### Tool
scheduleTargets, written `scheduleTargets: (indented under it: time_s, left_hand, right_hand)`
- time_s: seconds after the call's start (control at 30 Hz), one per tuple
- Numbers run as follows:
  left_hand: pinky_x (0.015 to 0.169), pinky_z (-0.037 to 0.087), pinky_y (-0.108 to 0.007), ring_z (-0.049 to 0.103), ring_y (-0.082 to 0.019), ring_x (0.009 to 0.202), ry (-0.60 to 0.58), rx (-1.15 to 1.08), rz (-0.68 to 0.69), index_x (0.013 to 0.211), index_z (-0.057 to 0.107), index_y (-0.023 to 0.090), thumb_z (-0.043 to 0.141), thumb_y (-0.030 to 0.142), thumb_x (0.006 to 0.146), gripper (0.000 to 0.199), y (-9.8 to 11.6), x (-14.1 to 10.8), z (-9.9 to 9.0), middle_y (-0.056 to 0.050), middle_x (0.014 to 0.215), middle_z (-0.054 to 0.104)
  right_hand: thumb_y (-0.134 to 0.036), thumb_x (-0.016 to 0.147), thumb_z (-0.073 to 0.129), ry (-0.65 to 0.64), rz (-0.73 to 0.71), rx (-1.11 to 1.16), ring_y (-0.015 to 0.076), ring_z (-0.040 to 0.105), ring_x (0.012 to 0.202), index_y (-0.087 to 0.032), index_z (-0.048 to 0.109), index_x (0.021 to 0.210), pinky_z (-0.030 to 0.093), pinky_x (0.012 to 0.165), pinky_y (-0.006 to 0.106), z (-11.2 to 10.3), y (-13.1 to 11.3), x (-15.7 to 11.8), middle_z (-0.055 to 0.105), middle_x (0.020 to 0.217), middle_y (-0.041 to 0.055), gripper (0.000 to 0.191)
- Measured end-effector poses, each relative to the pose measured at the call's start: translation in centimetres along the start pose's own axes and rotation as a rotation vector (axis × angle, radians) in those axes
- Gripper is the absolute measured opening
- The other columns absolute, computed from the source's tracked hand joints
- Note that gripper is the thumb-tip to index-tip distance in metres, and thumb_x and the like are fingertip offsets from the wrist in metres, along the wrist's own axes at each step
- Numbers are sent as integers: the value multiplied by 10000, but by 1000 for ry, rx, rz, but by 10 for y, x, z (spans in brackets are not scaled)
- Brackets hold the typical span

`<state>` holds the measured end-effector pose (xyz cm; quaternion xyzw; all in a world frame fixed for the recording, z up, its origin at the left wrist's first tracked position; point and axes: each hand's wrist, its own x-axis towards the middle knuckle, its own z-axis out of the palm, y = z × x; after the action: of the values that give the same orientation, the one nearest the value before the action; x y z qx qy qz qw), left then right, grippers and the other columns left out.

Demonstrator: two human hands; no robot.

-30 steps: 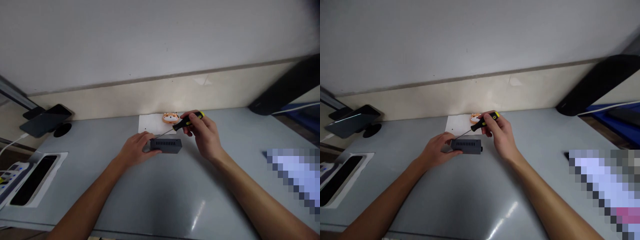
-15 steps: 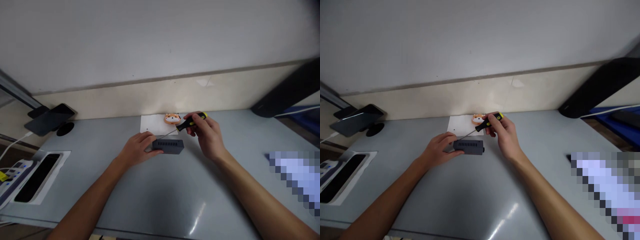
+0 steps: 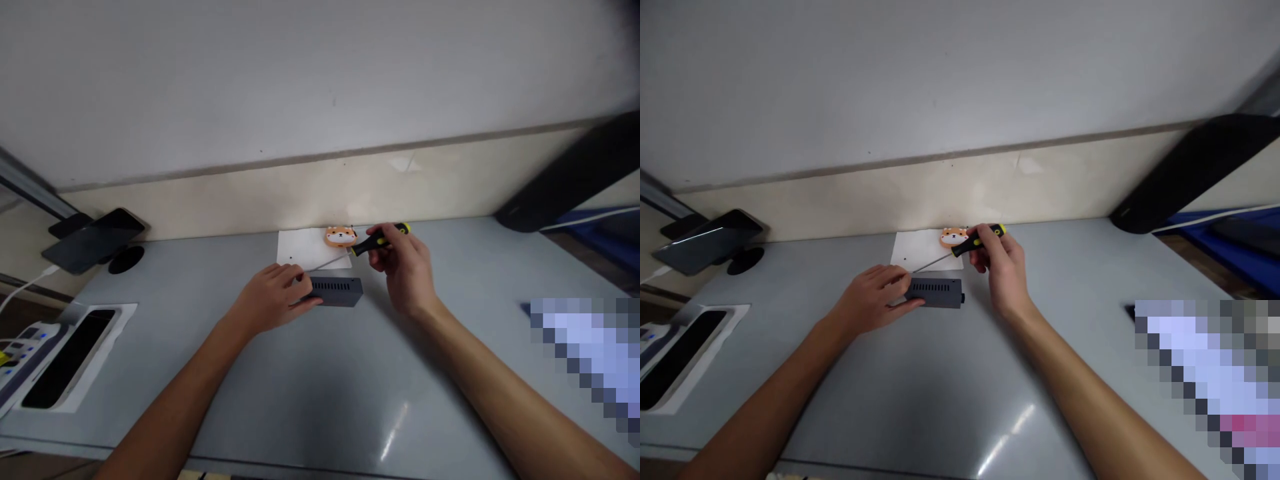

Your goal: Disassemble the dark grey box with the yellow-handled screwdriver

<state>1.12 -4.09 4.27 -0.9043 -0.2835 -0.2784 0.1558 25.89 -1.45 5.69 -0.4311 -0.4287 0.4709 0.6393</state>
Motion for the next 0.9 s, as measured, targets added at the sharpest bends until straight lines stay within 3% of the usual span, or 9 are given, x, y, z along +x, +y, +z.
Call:
scheduleTargets:
  time_s: [0.13,0.3,0.67,0.9]
  left_hand:
    - [762,538,-311,669,-166,801,-14,41,30,978,571,193,613,399,1006,212,1,2,-3,-52,961,696]
    - [760,535,-316,676,-165,797,-19,21,17,958,577,193,624,352,998,171,1,2,-5,-47,964,706]
    - [742,564,-309,693,-163,789,65,-89,-19,919,574,201,688,325,947,171,-1,0,-3,-38,923,720]
    - [717,561,-323,680,-176,766,87,-112,-41,932,595,195,712,287,919,149,-9,-2,-8,-47,878,716]
  right_hand:
    - [-533,891,684,31,60,14,108,443,534,-229,697,935,319,496,261,10,15,-9,579,654,-14,307]
    - [-515,897,666,-114,88,-139,128,509,641,-257,721,1107,397,621,282,19,28,-15,712,872,15,337]
    - [-535,880,656,-159,196,-214,165,548,731,-232,733,1173,424,697,314,20,24,-14,751,946,52,429]
    - [-547,882,655,-125,180,-97,129,476,599,-233,717,1105,352,571,290,9,19,-2,727,908,45,390]
